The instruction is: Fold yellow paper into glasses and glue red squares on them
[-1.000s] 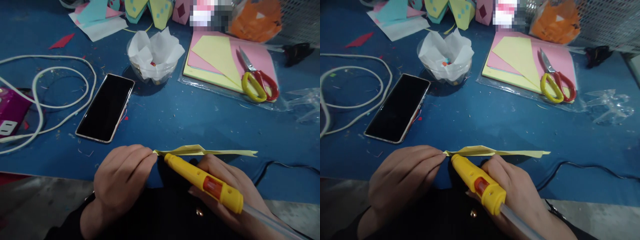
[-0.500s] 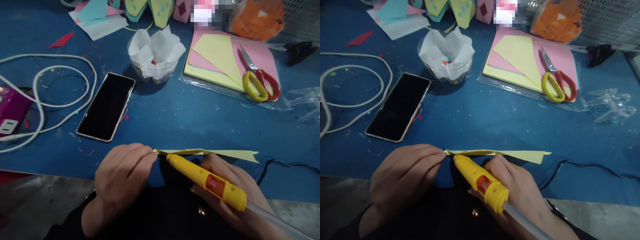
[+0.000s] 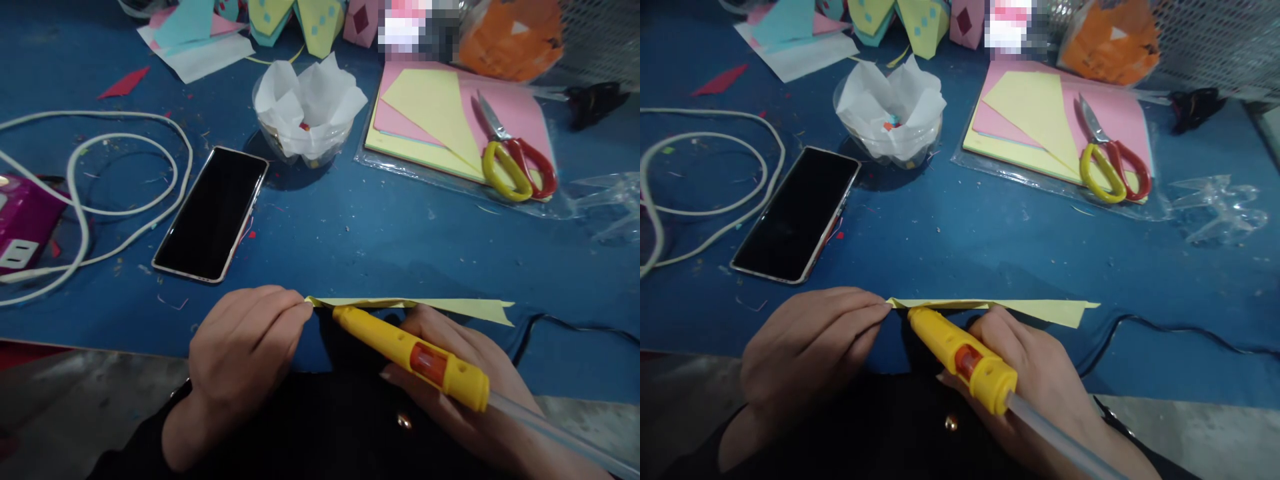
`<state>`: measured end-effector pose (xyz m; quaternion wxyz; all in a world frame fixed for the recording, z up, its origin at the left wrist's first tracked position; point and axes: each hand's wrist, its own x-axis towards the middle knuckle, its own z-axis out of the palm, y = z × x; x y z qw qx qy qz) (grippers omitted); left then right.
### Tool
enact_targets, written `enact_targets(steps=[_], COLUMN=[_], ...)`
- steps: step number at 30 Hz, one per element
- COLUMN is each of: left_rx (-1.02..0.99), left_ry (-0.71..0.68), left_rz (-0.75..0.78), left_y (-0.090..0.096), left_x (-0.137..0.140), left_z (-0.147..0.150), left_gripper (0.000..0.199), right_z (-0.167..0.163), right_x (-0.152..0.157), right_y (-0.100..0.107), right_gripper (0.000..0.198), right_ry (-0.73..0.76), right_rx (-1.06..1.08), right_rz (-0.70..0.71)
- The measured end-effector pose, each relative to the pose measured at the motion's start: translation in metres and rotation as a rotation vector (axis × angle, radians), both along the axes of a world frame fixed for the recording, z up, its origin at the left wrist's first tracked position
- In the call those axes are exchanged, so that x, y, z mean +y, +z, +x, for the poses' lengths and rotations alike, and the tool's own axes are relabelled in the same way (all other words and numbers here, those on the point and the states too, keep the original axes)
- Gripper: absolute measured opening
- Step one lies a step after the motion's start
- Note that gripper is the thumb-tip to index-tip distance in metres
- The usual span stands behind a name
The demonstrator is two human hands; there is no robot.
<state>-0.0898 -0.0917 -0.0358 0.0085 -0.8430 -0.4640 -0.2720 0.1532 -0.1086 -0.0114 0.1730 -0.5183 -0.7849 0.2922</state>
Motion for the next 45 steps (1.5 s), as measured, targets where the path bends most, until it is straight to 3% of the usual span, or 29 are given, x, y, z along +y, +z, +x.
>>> enact_targets(steps=[14, 23, 36, 45], left_rx=[0.008, -0.003, 0.022, 0.162], left_ry=[-0.003, 0.039, 0.062, -0.013], left_rz=[0.013, 0.013, 0.027, 0.128], left_y=[-0.001, 0.001, 0.003, 0.005], left_x=[0.000, 0.000, 0.001, -0.001], left_z=[0.001, 0.004, 0.005, 0.005], left_gripper=[0.011, 0.013, 0.015, 0.012], right_z=[-0.002, 0.005, 0.019, 0.007], right_x=[0.005, -0.002, -0.005, 0.005], right_y=[0.005, 0.002, 0.011, 0.011], right_gripper=[0.023, 0.025, 0.029, 0.022], right_ry=[0.072, 0.028, -0.200, -0.069], right_rx=[-0.068, -0.044, 0.083, 0.044], right_rz=[0.059, 0.084, 0.048, -0.016])
